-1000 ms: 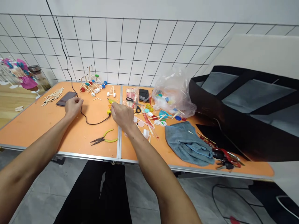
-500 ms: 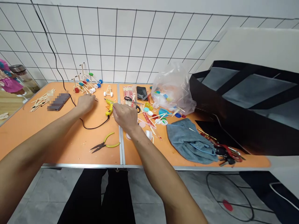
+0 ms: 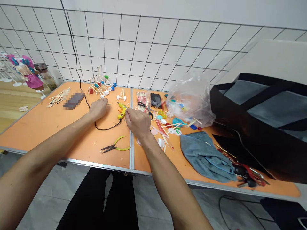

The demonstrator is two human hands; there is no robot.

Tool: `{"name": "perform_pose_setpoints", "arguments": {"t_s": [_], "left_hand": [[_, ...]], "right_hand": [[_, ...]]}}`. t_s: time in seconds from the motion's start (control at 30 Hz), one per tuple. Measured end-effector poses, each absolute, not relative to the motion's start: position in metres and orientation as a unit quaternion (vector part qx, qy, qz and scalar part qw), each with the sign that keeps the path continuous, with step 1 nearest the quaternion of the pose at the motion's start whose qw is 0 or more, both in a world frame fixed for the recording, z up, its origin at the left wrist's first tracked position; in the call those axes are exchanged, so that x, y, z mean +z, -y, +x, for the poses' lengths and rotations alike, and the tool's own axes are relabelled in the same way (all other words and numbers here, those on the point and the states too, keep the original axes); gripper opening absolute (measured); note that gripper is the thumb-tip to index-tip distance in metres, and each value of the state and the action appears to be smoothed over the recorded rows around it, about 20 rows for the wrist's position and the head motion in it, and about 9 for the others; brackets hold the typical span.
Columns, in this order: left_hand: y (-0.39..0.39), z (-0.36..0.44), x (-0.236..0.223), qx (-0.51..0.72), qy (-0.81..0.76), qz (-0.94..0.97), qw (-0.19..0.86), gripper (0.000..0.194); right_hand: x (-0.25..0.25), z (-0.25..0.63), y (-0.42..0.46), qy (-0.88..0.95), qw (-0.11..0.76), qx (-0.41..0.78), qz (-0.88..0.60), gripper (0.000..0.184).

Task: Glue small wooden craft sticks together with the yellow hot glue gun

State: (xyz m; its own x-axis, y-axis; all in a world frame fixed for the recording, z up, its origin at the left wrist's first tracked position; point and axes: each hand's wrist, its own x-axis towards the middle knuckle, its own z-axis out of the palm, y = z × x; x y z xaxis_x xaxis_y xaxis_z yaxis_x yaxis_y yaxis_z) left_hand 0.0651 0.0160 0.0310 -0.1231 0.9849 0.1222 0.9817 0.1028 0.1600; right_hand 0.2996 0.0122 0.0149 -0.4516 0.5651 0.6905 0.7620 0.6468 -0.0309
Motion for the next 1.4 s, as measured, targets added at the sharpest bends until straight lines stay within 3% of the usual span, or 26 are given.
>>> {"name": "perform_pose_setpoints", "arguments": {"t_s": [0.1, 0.2, 0.27, 0.37, 0.6, 0.93, 1.17, 1.4], "left_hand": [[-0.006, 0.063, 0.027, 0.261, -0.726, 0.634, 0.063, 0.029], [0.003, 0.06, 0.026, 0.459, -0.642, 0.573, 0.221, 0.023], [0.007, 0.062, 0.027, 0.526, -0.582, 0.526, 0.329, 0.024], [0.012, 0.069, 0.029, 0.567, -0.518, 0.491, 0.412, 0.023], [0.016, 0.083, 0.027, 0.569, -0.459, 0.463, 0.502, 0.021], [0.027, 0.083, 0.03, 0.549, -0.459, 0.375, 0.589, 0.008], [0.036, 0.082, 0.037, 0.51, -0.508, 0.424, 0.55, 0.019], [0.038, 0.081, 0.037, 0.496, -0.55, 0.484, 0.466, 0.011]], "right_hand": [[0.018, 0.303, -0.01, 0.83, 0.347, -0.116, -0.42, 0.033], [0.031, 0.303, -0.007, 0.814, 0.343, -0.081, -0.462, 0.03], [0.044, 0.299, -0.006, 0.818, 0.322, -0.041, -0.474, 0.028], [0.062, 0.286, -0.008, 0.838, 0.308, 0.023, -0.449, 0.031], [0.044, 0.262, -0.015, 0.869, 0.318, 0.098, -0.365, 0.023], [0.03, 0.268, -0.001, 0.866, 0.287, 0.056, -0.405, 0.02], [0.029, 0.261, 0.01, 0.869, 0.235, 0.011, -0.435, 0.025], [0.039, 0.252, 0.023, 0.875, 0.156, 0.01, -0.458, 0.031]]}}
